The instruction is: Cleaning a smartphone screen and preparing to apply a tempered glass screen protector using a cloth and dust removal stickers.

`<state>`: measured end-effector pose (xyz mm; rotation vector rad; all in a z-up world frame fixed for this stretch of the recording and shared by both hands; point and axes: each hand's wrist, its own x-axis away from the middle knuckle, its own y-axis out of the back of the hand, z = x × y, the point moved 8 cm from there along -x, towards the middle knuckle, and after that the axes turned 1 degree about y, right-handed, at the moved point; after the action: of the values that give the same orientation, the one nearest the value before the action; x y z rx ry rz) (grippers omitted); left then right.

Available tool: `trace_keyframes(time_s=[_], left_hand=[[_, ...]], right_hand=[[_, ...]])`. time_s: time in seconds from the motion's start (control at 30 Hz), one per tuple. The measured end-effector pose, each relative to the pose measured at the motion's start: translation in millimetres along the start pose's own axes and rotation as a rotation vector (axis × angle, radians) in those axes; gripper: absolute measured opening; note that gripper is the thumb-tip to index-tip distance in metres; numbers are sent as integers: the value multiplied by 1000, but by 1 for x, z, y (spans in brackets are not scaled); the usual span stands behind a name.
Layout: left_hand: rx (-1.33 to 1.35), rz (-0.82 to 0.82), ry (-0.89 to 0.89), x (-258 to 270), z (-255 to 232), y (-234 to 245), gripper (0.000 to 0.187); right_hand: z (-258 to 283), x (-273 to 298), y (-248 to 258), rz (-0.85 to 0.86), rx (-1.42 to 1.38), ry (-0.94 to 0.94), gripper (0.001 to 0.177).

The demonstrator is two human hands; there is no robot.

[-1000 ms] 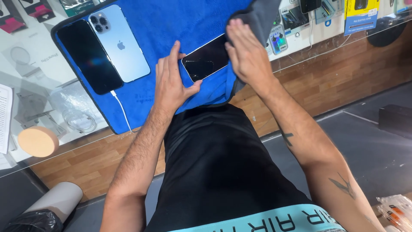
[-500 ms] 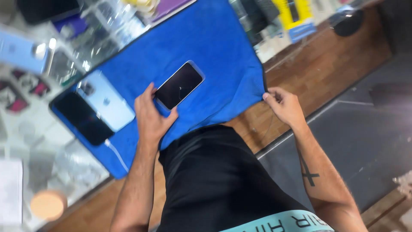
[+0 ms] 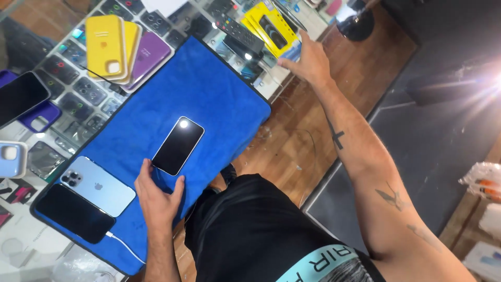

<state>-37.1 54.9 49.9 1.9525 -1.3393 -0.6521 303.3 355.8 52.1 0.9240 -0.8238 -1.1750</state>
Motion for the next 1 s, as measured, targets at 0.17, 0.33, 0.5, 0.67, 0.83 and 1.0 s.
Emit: trace_keyframes(time_s=[0.17,0.33,0.5,0.67,0.83,1.0], left_hand=[[-95,-1,-62,-10,2,-3,84],[-122,92,40,-20,4,-5,86],[-33,8,-44,-19,7,-2,83],[235,-114,-102,-21,-14,14,78],[483,-392,-313,-25,-18,30,82],[784,-574,-368,-34,-16,38,85]], right_hand=[[-3,1,-5,14,35,-88,84],[-8,0,4,-81,31,-46,77],[-5,11,28,-276,-280,44,58],[2,51,14,-252,-859,140,63],[65,101,-37,-37,-1250,158,87],[91,131,-57,56,-970,274,75]])
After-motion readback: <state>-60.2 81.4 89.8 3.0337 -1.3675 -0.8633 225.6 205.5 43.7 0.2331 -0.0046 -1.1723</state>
